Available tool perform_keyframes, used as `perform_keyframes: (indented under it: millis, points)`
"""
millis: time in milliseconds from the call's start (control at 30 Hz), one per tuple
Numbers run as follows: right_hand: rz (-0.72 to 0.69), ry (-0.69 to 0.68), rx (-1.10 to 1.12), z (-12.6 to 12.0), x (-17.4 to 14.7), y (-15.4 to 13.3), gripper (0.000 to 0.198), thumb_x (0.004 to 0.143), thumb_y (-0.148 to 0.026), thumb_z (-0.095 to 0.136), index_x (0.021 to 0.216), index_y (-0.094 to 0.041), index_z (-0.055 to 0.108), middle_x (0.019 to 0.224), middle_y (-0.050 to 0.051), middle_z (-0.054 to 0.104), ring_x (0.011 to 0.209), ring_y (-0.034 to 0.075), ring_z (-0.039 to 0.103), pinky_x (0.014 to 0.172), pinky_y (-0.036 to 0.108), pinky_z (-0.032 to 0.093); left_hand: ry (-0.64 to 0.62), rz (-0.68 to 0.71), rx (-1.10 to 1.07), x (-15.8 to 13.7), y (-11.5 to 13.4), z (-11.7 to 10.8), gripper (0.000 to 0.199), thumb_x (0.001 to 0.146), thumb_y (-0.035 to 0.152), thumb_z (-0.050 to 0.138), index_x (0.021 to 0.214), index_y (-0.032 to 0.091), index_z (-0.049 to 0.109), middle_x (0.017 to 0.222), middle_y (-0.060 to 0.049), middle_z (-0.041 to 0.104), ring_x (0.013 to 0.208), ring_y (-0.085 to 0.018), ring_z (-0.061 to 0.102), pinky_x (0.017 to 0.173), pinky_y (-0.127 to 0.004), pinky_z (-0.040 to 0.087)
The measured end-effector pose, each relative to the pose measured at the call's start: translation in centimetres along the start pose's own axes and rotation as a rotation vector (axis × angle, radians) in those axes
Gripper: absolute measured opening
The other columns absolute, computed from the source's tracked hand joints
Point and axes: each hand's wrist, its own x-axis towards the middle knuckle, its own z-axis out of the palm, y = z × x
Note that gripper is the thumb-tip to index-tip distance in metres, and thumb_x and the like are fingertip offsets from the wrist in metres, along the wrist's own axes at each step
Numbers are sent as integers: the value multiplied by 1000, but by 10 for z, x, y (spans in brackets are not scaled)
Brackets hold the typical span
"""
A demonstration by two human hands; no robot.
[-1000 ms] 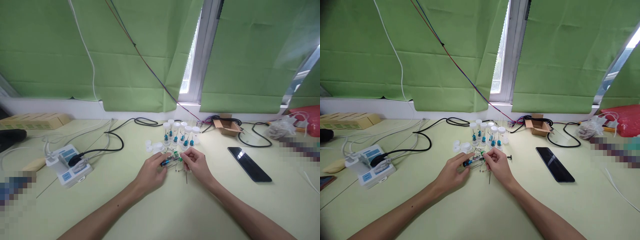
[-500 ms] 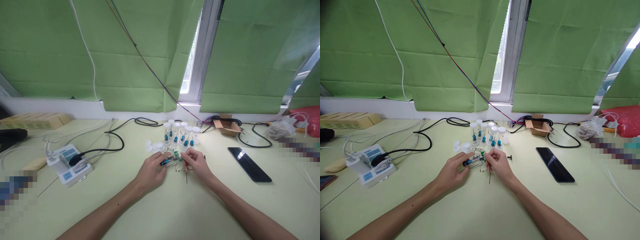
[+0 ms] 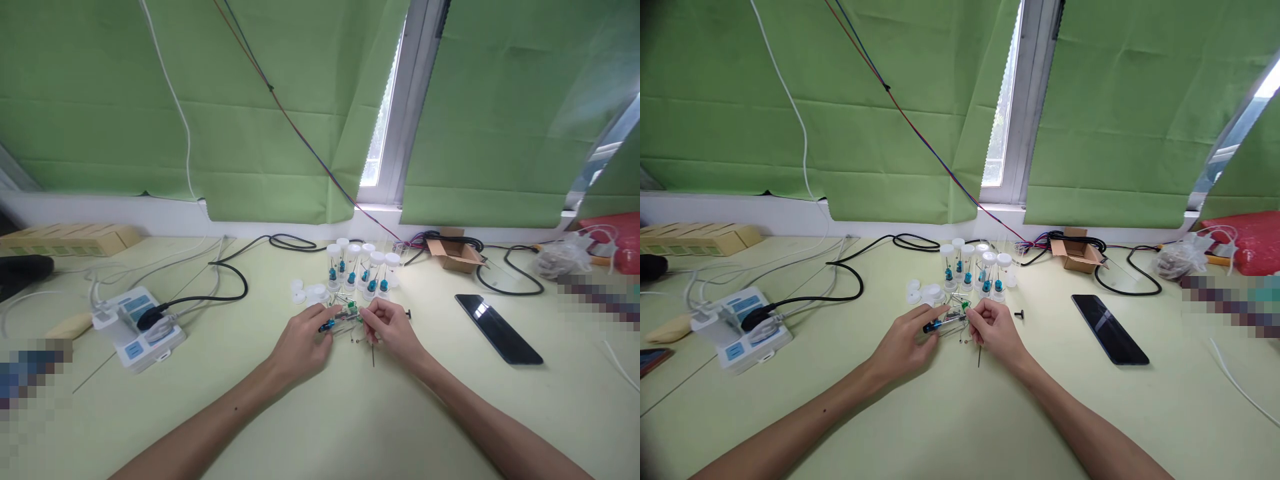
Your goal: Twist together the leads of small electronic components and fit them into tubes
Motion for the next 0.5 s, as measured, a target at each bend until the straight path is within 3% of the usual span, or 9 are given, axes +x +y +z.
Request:
perform_keyframes:
  millis: [500]
  points:
    - [31, -74, -5, 0, -2, 0, 38, 85, -48, 64, 66, -19, 48, 54, -3, 58, 41, 9, 49, 42, 22, 37, 12, 25, 26, 0, 0, 0, 47, 81, 9, 51, 125, 22, 60, 94, -5, 64, 83, -17, 61, 73, -30, 51]
